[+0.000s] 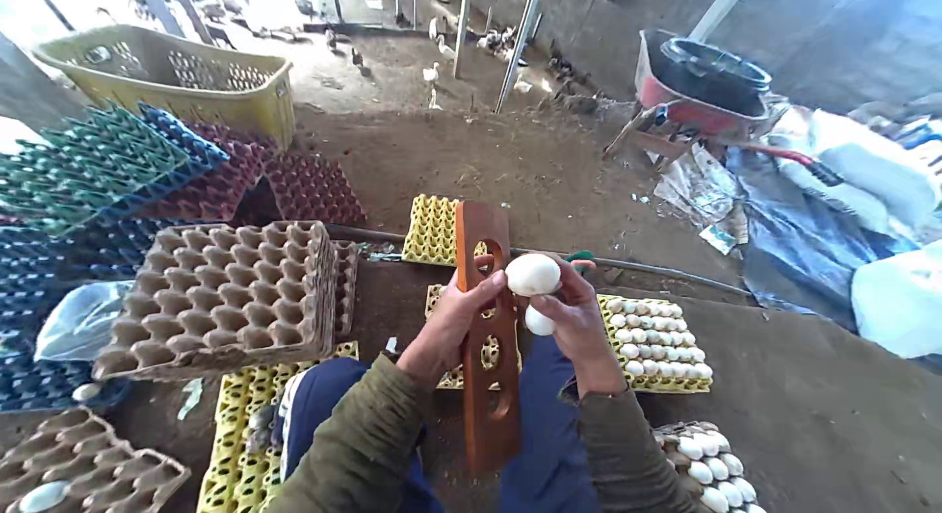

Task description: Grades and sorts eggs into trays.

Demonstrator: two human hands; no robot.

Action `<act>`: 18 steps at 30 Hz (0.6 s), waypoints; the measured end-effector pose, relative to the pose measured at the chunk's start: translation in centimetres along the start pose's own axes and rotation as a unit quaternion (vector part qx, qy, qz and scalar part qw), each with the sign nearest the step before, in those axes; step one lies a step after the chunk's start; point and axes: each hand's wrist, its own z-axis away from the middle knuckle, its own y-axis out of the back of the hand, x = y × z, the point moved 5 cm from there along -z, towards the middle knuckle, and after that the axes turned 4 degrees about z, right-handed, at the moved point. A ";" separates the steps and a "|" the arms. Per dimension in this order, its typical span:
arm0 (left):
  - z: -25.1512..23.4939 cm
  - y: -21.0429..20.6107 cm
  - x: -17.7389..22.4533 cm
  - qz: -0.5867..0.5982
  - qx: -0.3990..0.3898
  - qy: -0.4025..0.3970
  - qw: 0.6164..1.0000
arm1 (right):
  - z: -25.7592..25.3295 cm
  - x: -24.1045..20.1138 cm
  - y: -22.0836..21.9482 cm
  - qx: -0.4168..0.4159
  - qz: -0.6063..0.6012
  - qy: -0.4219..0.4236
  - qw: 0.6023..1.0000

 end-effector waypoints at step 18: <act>-0.8 -2.2 -1.3 0.084 -0.040 -0.018 0.995 | -0.1 -5.2 -0.8 -0.113 0.522 -0.125 0.836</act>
